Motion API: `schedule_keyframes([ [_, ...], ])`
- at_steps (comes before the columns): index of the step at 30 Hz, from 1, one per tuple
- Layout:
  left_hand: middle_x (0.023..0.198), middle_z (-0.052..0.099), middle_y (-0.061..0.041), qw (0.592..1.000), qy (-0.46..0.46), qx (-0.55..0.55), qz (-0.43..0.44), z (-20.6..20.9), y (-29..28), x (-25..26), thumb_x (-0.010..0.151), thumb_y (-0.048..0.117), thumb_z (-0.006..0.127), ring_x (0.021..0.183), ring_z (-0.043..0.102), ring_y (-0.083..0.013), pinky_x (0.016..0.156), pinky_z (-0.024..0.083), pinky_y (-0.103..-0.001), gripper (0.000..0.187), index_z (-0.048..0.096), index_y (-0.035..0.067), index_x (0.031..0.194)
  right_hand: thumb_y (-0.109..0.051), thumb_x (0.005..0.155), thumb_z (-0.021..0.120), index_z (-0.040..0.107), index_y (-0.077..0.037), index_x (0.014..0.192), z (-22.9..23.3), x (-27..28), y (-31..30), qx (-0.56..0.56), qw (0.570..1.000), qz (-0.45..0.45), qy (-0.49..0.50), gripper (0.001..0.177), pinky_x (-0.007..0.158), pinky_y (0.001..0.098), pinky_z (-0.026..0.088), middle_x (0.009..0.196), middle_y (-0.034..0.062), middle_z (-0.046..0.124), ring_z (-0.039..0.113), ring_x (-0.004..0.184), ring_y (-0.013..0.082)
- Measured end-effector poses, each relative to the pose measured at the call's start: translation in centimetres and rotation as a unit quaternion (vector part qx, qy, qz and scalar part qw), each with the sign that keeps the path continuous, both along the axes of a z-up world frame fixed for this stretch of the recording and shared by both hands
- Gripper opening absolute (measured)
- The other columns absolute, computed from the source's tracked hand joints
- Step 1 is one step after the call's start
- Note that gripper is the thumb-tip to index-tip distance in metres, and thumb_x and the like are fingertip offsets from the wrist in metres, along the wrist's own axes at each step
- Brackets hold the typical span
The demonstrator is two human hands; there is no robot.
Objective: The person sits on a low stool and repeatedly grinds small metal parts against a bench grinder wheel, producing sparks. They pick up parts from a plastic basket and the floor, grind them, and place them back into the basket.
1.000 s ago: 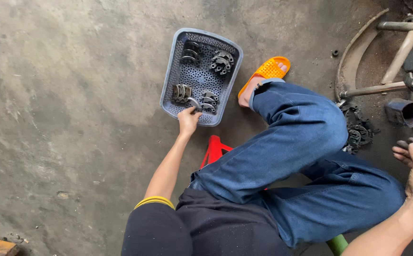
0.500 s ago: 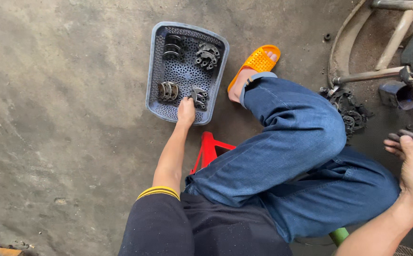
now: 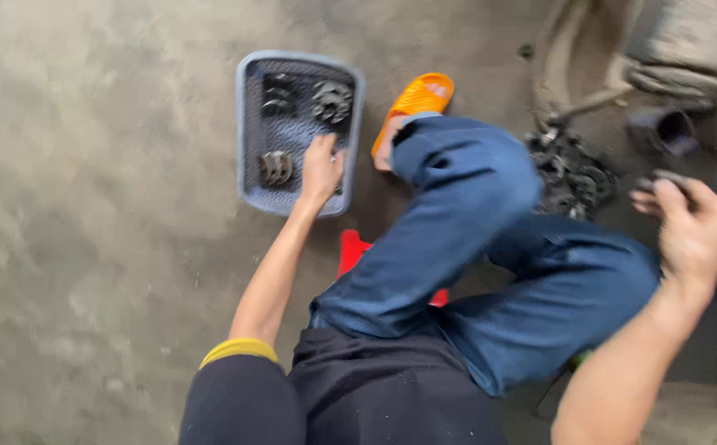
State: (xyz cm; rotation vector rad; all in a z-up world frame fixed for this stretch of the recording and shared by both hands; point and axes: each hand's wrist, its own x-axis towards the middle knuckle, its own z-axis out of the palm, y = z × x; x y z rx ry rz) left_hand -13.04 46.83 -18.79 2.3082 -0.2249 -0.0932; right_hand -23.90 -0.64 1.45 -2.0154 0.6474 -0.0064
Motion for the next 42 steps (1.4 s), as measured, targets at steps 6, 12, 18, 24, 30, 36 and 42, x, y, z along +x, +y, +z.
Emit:
schedule_keyframes([
  [6, 0.089, 0.062, -0.006, 0.960, -0.064, -0.274, 0.015, 22.1, -13.0, 5.5, 0.086, 0.002, 0.057, 0.081, 0.060, -0.0126, 0.070, 0.050, -0.024, 0.013, 0.061, 0.004, 0.098, -0.005, 0.095, 0.054, 0.061, 0.001, 0.107, 1.9, 0.2, 0.1, 0.036, 0.993, -0.085, -0.071, 0.015, 0.065, 0.0204, 0.055, 0.090, 0.0128, 0.065, 0.065, 0.074, 0.0158],
  [12, 0.088, 0.060, -0.011, 0.902, -0.105, -0.280, -0.311, 31.2, -25.4, 3.0, 0.084, 0.002, 0.067, 0.077, 0.063, -0.0255, 0.063, 0.055, -0.029, 0.026, 0.060, 0.002, 0.109, -0.004, 0.086, 0.062, 0.064, 0.005, 0.095, -9.3, -5.3, -7.1, 0.052, 0.945, -0.273, -0.173, 0.013, 0.054, 0.0311, 0.058, 0.078, 0.0231, 0.063, 0.067, 0.065, 0.0266],
  [18, 0.084, 0.056, -0.019, 0.818, -0.017, 0.094, -0.568, 31.3, -34.5, 1.9, 0.082, 0.011, 0.065, 0.078, 0.062, -0.0358, 0.064, 0.050, -0.042, 0.029, 0.057, -0.002, 0.107, -0.005, 0.076, 0.063, 0.068, -0.002, 0.082, -22.7, -13.9, -8.3, 0.025, 0.926, -0.376, 0.033, 0.008, 0.041, 0.0286, 0.054, 0.065, 0.0184, 0.063, 0.064, 0.051, 0.0231],
  [24, 0.091, 0.059, -0.022, 0.777, 0.079, 0.211, -0.587, 27.2, -37.0, 3.4, 0.082, 0.018, 0.059, 0.081, 0.060, -0.0439, 0.066, 0.048, -0.049, 0.038, 0.055, 0.001, 0.115, -0.003, 0.079, 0.060, 0.066, 0.003, 0.090, -26.6, -17.4, -8.4, 0.018, 0.914, -0.389, 0.117, 0.014, 0.044, 0.0347, 0.057, 0.073, 0.0216, 0.064, 0.065, 0.059, 0.0276],
  [30, 0.103, 0.060, -0.012, 0.796, 0.183, 0.307, -0.489, 28.2, -39.3, 1.9, 0.080, 0.029, 0.059, 0.087, 0.059, -0.0315, 0.073, 0.042, -0.039, 0.044, 0.056, 0.009, 0.119, -0.004, 0.083, 0.054, 0.059, -0.003, 0.070, -32.7, -14.7, -10.4, -0.019, 0.921, -0.351, 0.168, 0.014, 0.056, 0.0370, 0.038, 0.069, 0.0113, 0.061, 0.054, 0.061, 0.0222],
  [36, 0.108, 0.061, -0.004, 0.786, 0.208, 0.335, -0.476, 27.9, -40.4, 1.5, 0.075, 0.030, 0.062, 0.096, 0.060, -0.0265, 0.078, 0.044, -0.038, 0.045, 0.055, 0.016, 0.117, -0.014, 0.080, 0.067, 0.053, -0.001, 0.107, -30.8, -7.6, -11.4, -0.199, 0.933, -0.181, 0.238, 0.033, 0.060, 0.0341, 0.055, 0.113, 0.0203, 0.050, 0.058, 0.088, 0.0274],
  [42, 0.110, 0.059, -0.004, 0.765, 0.196, 0.361, -0.496, 25.9, -39.2, 2.4, 0.076, 0.034, 0.060, 0.098, 0.059, -0.0267, 0.077, 0.047, -0.040, 0.051, 0.050, 0.017, 0.123, 0.000, 0.083, 0.051, 0.049, -0.004, 0.111, -32.9, -4.2, -12.2, -0.206, 0.908, -0.158, 0.329, 0.028, 0.081, 0.0447, 0.049, 0.128, 0.0188, 0.038, 0.038, 0.120, 0.0345],
])
